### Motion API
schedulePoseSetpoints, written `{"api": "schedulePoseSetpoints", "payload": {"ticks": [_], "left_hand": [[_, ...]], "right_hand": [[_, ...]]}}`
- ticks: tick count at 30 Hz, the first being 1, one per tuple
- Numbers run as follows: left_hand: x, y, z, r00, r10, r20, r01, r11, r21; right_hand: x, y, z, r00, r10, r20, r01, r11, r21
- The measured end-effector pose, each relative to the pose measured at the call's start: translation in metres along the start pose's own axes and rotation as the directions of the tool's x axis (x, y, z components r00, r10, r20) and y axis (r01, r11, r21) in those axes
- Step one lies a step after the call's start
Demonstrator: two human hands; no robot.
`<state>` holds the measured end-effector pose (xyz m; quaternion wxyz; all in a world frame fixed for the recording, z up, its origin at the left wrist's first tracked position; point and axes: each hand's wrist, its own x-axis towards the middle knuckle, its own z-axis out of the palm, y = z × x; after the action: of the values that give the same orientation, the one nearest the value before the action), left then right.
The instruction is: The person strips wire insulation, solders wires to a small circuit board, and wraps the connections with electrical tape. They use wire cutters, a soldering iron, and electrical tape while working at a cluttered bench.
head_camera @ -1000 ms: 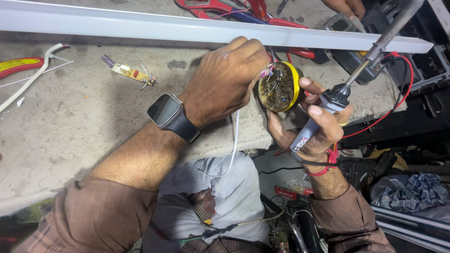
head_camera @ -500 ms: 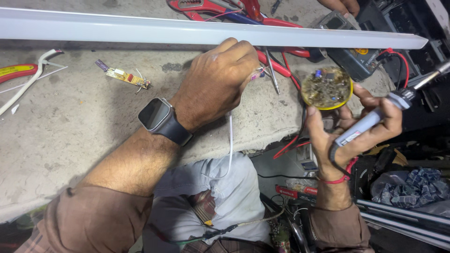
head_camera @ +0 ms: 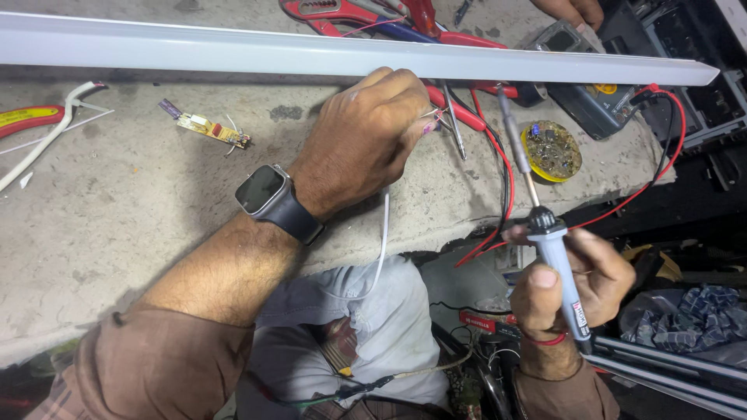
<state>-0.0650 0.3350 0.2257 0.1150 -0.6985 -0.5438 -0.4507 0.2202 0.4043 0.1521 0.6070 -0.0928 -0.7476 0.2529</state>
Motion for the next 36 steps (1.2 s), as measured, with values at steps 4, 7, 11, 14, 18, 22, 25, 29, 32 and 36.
{"api": "schedulePoseSetpoints", "payload": {"ticks": [4,7,11,14,18,22,25,29,32,36], "left_hand": [[0.001,0.000,0.000,1.000,0.004,-0.004,-0.004,1.000,-0.003],[-0.001,0.000,0.000,1.000,0.011,-0.009,-0.011,1.000,0.002],[-0.001,0.001,0.001,1.000,0.000,-0.004,0.000,1.000,0.011],[-0.001,0.001,0.001,1.000,0.009,-0.007,-0.009,1.000,0.013],[-0.001,0.000,0.001,1.000,0.017,-0.008,-0.017,1.000,0.007],[-0.002,0.000,0.002,1.000,0.011,-0.012,-0.010,1.000,0.009],[-0.001,-0.001,0.002,1.000,0.011,-0.005,-0.011,1.000,0.019],[-0.002,-0.002,0.003,1.000,0.022,-0.007,-0.022,1.000,0.019],[-0.002,-0.002,0.004,1.000,0.020,-0.015,-0.020,0.999,0.026],[-0.003,-0.001,0.004,1.000,0.014,-0.020,-0.013,0.999,0.032]], "right_hand": [[-0.006,-0.005,-0.006,0.997,0.082,0.011,-0.081,0.996,-0.039],[-0.006,-0.003,-0.009,0.997,0.079,-0.004,-0.079,0.993,-0.093],[-0.004,0.000,-0.009,0.997,0.062,0.037,-0.058,0.994,-0.087],[-0.001,-0.001,-0.010,0.996,0.049,0.072,-0.037,0.986,-0.165],[0.003,-0.002,-0.007,0.994,0.055,0.092,-0.041,0.988,-0.149],[0.005,-0.004,-0.004,0.992,0.071,0.101,-0.062,0.993,-0.098],[0.006,-0.004,-0.004,0.993,0.060,0.104,-0.050,0.994,-0.098],[0.006,-0.004,-0.007,0.992,0.057,0.117,-0.038,0.986,-0.164],[0.005,-0.004,-0.009,0.990,0.065,0.124,-0.044,0.985,-0.168],[0.005,-0.005,-0.009,0.987,0.074,0.141,-0.044,0.978,-0.202]]}}
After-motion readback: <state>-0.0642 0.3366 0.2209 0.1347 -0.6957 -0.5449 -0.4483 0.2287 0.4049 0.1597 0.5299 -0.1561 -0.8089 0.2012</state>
